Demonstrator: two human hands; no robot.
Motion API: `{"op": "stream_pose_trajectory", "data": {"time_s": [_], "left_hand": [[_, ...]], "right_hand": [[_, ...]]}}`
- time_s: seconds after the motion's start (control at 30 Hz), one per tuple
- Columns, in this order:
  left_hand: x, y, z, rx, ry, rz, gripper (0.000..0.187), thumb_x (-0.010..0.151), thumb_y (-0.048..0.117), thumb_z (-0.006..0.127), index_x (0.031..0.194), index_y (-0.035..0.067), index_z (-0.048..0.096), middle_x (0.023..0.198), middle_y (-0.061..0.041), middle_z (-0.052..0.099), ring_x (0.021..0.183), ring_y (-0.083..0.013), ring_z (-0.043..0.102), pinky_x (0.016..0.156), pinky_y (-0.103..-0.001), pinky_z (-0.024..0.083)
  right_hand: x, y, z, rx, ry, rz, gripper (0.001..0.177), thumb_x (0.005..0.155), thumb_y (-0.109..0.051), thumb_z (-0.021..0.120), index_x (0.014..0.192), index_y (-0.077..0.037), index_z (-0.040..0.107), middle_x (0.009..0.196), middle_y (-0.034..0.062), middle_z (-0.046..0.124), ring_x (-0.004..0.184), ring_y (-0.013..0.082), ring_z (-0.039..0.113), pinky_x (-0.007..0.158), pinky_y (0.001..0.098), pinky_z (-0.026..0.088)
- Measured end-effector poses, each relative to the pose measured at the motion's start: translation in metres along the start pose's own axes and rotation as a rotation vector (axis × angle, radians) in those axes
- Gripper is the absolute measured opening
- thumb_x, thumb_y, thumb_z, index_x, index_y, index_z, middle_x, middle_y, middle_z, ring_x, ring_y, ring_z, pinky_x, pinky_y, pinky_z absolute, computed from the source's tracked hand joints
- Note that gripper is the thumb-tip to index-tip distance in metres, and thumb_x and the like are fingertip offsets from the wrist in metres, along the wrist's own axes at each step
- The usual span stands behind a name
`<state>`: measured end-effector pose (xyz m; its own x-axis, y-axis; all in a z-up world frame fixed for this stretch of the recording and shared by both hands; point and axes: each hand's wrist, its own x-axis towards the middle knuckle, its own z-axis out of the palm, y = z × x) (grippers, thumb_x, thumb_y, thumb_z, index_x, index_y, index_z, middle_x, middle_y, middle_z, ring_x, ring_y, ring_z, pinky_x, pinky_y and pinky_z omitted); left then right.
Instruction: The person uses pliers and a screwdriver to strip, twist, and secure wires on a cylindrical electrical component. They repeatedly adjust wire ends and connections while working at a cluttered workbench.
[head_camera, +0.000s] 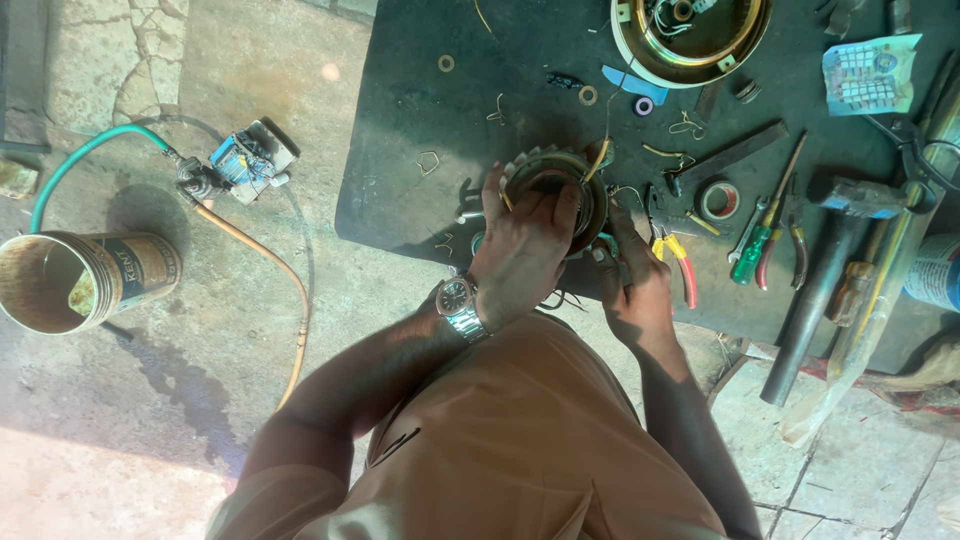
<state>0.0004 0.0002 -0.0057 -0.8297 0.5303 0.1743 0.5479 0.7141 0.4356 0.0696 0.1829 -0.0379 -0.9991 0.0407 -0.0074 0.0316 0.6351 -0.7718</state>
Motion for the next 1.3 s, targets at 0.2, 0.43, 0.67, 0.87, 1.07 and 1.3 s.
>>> {"op": "stream_pose_trajectory", "data": {"time_s": [0.2, 0.43, 0.67, 0.87, 1.07, 1.3], "left_hand": [[-0.005, -0.004, 0.006, 0.044, 0.092, 0.108, 0.053, 0.079, 0.012, 0.072, 0.129, -0.003, 0.059, 0.114, -0.017, 0.073, 0.119, -0.0277, 0.067, 0.116, -0.066, 0.020], [-0.017, -0.009, 0.015, -0.027, 0.145, 0.127, 0.043, 0.085, 0.010, 0.070, 0.126, -0.002, 0.065, 0.121, -0.017, 0.074, 0.123, -0.0241, 0.068, 0.120, -0.052, 0.024], [-0.022, -0.014, 0.021, 0.036, 0.198, 0.255, 0.037, 0.089, 0.009, 0.071, 0.123, -0.003, 0.067, 0.116, -0.017, 0.075, 0.126, -0.0258, 0.068, 0.125, -0.054, 0.029], [-0.024, -0.003, 0.015, 0.259, 0.169, 0.171, 0.036, 0.093, 0.015, 0.068, 0.126, 0.001, 0.069, 0.117, -0.013, 0.072, 0.136, -0.0237, 0.056, 0.119, -0.067, 0.025], [-0.038, 0.001, 0.012, 0.325, 0.179, 0.041, 0.038, 0.093, 0.023, 0.068, 0.130, 0.013, 0.070, 0.128, -0.004, 0.060, 0.140, -0.0228, 0.040, 0.114, -0.074, 0.021], [-0.044, -0.005, 0.012, 0.289, 0.192, 0.007, 0.040, 0.087, 0.025, 0.069, 0.126, 0.017, 0.072, 0.133, 0.001, 0.061, 0.139, -0.0193, 0.041, 0.111, -0.067, 0.021]], "right_hand": [[0.003, -0.005, -0.006, 0.041, -0.018, -0.060, 0.056, 0.098, -0.003, 0.063, 0.152, 0.001, 0.048, 0.135, 0.0255, 0.066, 0.116, 0.0291, 0.073, 0.097, 0.0371, 0.057], [0.004, -0.005, -0.003, 0.123, 0.032, -0.173, 0.053, 0.100, 0.002, 0.062, 0.151, 0.004, 0.048, 0.144, 0.0272, 0.060, 0.129, 0.0313, 0.066, 0.105, 0.0370, 0.054], [0.001, -0.002, -0.003, 0.214, 0.044, -0.217, 0.052, 0.099, 0.007, 0.059, 0.151, 0.005, 0.047, 0.145, 0.0299, 0.060, 0.133, 0.0315, 0.063, 0.108, 0.0379, 0.052], [0.005, -0.003, -0.003, 0.187, 0.010, -0.182, 0.053, 0.098, 0.007, 0.060, 0.150, 0.005, 0.048, 0.142, 0.0277, 0.061, 0.128, 0.0333, 0.067, 0.103, 0.0370, 0.055], [0.004, -0.020, 0.001, -0.176, 0.152, -0.396, 0.056, 0.090, 0.006, 0.063, 0.146, -0.001, 0.057, 0.154, 0.0181, 0.051, 0.148, 0.0369, 0.043, 0.125, 0.0495, 0.038], [0.018, -0.038, -0.009, -0.484, -0.040, -0.501, 0.071, 0.078, -0.033, 0.086, 0.138, -0.003, 0.064, 0.145, 0.0070, 0.056, 0.147, 0.0322, 0.033, 0.119, 0.0650, 0.015]]}}
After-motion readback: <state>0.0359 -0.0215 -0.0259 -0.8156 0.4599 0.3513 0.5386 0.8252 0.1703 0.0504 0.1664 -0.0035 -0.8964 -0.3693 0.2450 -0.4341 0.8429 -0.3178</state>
